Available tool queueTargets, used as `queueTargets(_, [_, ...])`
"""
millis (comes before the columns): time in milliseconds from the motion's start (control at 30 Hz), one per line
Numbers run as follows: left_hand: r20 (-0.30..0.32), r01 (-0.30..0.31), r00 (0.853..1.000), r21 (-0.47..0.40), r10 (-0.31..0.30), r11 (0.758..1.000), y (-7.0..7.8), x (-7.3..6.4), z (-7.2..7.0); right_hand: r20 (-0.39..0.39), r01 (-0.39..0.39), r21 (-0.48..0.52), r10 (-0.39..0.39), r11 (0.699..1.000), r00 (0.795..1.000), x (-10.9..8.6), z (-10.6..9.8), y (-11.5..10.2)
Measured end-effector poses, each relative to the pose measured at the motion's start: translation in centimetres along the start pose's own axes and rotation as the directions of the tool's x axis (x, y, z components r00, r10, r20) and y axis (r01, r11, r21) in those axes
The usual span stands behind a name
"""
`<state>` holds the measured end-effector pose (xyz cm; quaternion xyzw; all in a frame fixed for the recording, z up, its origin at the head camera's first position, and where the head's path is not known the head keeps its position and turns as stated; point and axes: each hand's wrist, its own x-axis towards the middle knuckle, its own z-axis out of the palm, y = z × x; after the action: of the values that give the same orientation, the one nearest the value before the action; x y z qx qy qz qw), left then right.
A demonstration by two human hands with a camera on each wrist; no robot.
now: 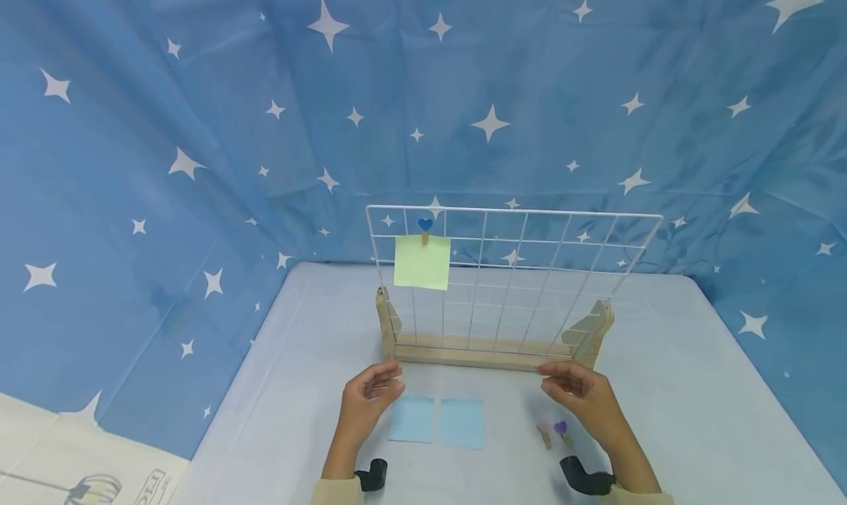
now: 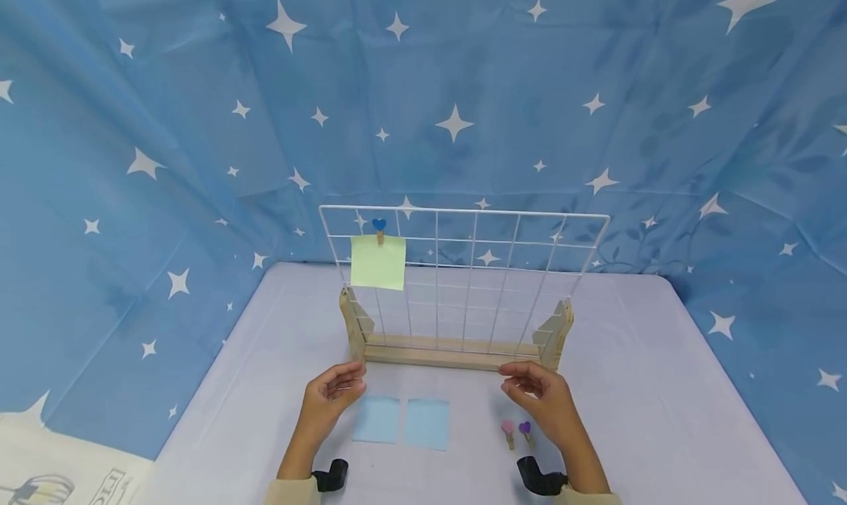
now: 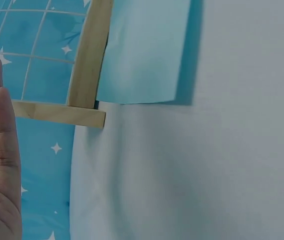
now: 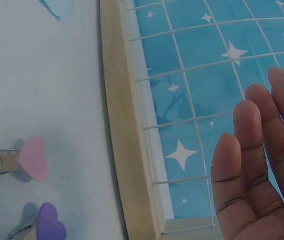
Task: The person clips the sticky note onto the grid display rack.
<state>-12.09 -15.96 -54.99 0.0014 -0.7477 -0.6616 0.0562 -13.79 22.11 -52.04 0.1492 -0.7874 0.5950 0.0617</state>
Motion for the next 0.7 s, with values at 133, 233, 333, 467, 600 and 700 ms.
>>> queueTargets(133, [0.001,0.016,1.0,-0.009,-0.016,1.0,-0.3,-0.2,0.0,0.004,0.004,-0.009,-0.004,1.0,1.0,-0.3,0.0,0.6])
queueTargets(233, [-0.001,0.021,1.0,-0.016,-0.021,1.0,-0.5,-0.3,0.1,-0.001,0.001,-0.021,-0.001,1.0,1.0,-0.5,0.1,0.9])
queueTargets(333, [-0.004,0.029,1.0,-0.014,-0.029,0.999,-0.7,-0.4,0.1,-0.004,-0.003,-0.036,0.003,0.999,1.0,-0.7,0.1,1.2])
queueTargets(467, [-0.013,0.048,0.999,-0.017,-0.048,0.999,-0.9,-0.5,0.1,-0.008,-0.009,-0.054,0.008,0.998,1.0,-0.8,0.1,1.5])
queueTargets(600, [-0.02,0.067,0.998,-0.015,-0.068,0.998,-1.1,-0.6,0.0,-0.01,-0.015,-0.07,0.014,0.997,1.0,-1.0,-0.1,1.8])
queueTargets(700, [-0.018,0.075,0.997,-0.006,-0.075,0.997,-1.3,-0.6,0.0,-0.004,-0.008,-0.073,0.008,0.997,1.0,-1.1,-0.3,2.2])
